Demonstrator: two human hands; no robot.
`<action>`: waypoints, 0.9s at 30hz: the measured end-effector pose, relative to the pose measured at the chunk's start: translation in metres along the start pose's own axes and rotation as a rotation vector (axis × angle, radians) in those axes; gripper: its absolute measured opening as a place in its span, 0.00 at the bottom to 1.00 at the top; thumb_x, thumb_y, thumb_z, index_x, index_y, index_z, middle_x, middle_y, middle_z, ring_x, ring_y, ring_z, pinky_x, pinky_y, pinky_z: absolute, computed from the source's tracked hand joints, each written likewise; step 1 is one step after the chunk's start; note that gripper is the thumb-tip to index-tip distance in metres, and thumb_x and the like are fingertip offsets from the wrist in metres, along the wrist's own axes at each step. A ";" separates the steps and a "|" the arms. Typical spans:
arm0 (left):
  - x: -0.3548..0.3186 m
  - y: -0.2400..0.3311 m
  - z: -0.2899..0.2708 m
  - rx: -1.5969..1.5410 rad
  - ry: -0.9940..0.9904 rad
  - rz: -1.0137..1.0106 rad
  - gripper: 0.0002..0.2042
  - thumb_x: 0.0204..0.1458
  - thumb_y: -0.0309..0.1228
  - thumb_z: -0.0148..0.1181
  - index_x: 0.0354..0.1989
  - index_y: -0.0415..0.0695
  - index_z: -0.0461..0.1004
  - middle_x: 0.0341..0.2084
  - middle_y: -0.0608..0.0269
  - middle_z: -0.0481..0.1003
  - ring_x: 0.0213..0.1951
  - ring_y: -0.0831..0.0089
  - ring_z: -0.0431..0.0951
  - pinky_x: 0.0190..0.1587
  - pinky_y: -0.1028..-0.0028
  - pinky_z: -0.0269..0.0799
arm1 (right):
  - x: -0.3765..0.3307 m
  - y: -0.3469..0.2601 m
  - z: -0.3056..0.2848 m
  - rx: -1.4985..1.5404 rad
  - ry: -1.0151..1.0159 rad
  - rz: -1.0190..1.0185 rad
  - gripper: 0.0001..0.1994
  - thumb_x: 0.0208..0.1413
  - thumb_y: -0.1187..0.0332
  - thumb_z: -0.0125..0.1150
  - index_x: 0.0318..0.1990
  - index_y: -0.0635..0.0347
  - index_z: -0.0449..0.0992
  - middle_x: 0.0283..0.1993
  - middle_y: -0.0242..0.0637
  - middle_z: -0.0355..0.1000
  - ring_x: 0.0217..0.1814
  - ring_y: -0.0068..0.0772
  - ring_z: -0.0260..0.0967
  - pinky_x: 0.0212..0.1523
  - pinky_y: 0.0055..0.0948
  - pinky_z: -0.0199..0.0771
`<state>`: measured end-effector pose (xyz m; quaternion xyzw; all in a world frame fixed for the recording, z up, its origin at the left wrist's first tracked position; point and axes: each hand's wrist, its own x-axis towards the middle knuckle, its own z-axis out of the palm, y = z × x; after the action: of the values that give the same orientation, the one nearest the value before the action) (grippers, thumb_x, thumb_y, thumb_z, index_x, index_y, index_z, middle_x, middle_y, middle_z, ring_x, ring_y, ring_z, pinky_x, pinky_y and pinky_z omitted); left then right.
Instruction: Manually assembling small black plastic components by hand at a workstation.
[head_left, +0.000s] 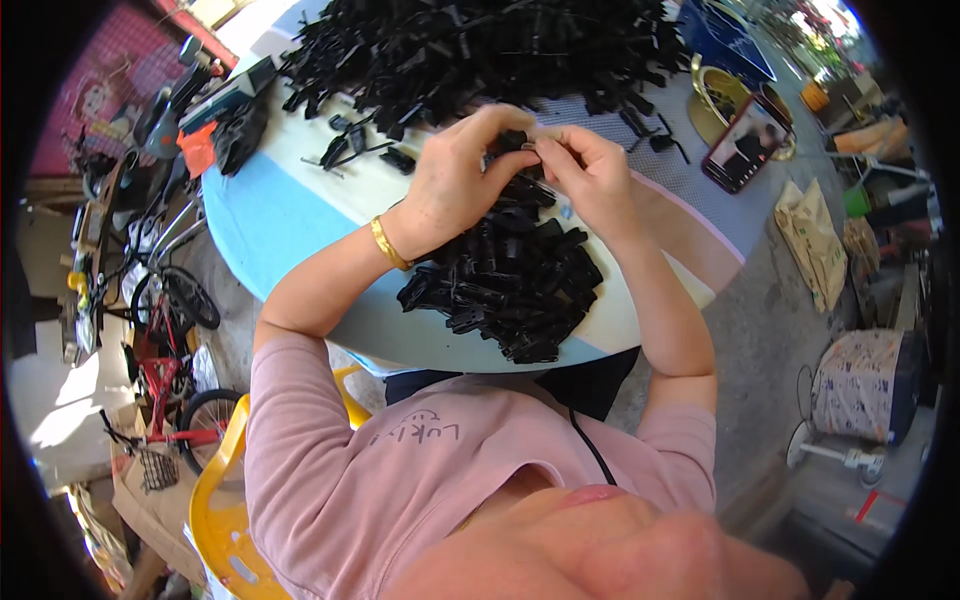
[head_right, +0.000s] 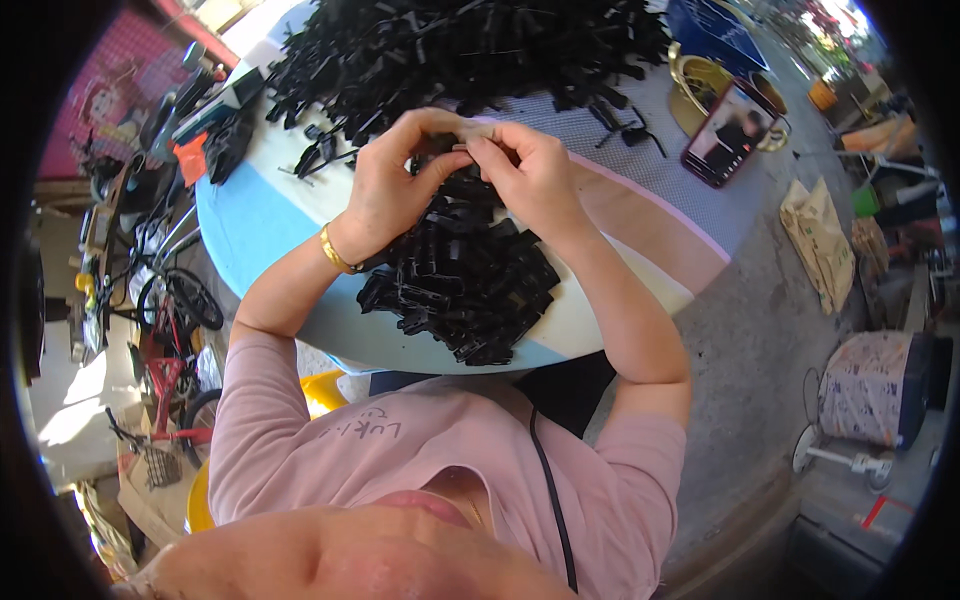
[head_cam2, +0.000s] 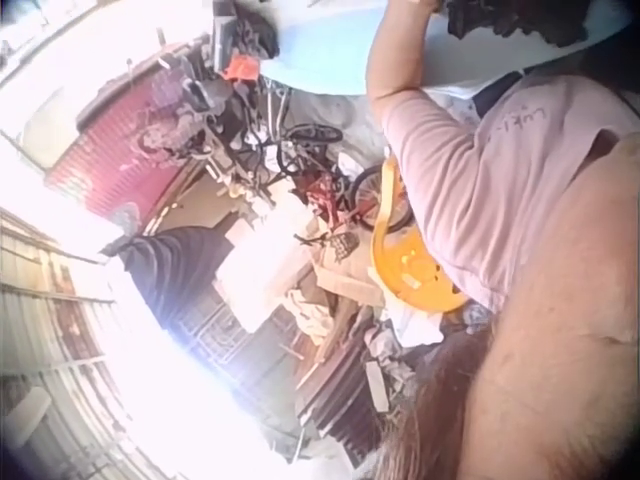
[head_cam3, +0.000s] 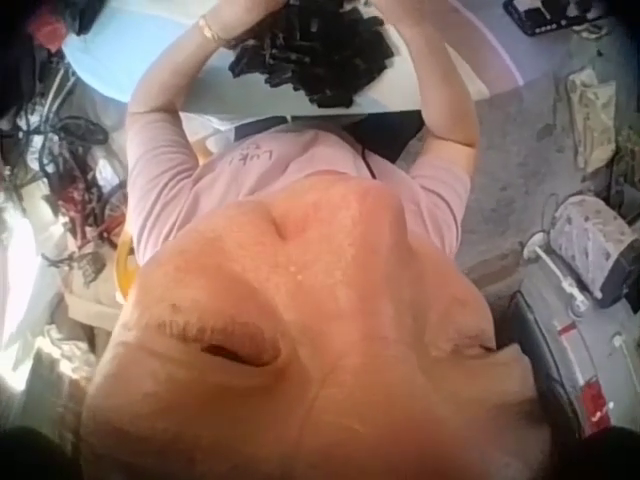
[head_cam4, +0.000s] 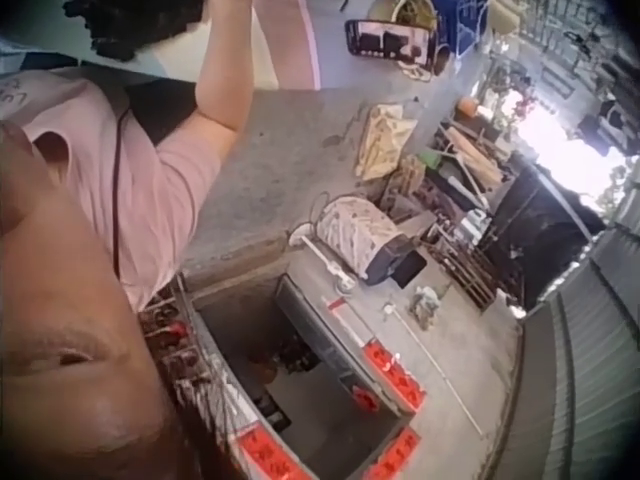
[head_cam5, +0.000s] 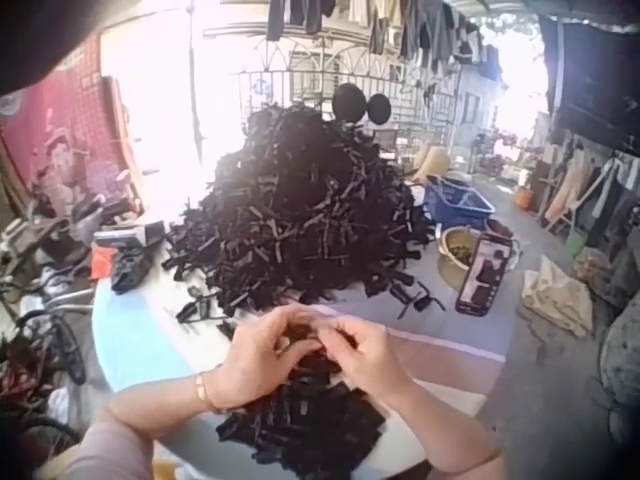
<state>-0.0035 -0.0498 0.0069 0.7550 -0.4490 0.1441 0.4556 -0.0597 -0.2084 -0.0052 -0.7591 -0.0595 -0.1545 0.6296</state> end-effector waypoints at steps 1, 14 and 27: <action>0.000 0.005 0.004 -0.121 0.092 -0.053 0.21 0.39 0.24 0.65 0.45 0.41 0.67 0.26 0.56 0.74 0.24 0.67 0.74 0.27 0.74 0.70 | 0.001 0.001 0.000 -0.004 0.065 -0.103 0.05 0.52 0.73 0.57 0.35 0.65 0.74 0.23 0.23 0.65 0.25 0.10 0.58 0.25 0.12 0.59; 0.017 0.007 -0.035 -1.125 -0.526 -0.278 0.28 0.42 0.20 0.63 0.53 0.38 0.59 0.41 0.55 0.70 0.44 0.67 0.73 0.49 0.70 0.70 | 0.002 -0.009 -0.033 0.211 -0.098 -0.106 0.09 0.50 0.75 0.60 0.39 0.67 0.72 0.34 0.31 0.72 0.34 0.16 0.68 0.37 0.16 0.69; 0.010 -0.007 -0.019 -1.265 -0.523 -0.631 0.11 0.49 0.24 0.57 0.38 0.35 0.66 0.33 0.56 0.72 0.35 0.70 0.77 0.42 0.73 0.75 | -0.003 -0.009 -0.015 -0.065 -0.072 -0.309 0.09 0.50 0.75 0.59 0.40 0.66 0.71 0.31 0.28 0.69 0.31 0.13 0.64 0.33 0.12 0.65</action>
<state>0.0116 -0.0384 0.0192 0.4518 -0.3022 -0.4627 0.7004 -0.0677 -0.2204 0.0048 -0.7658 -0.1931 -0.2242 0.5709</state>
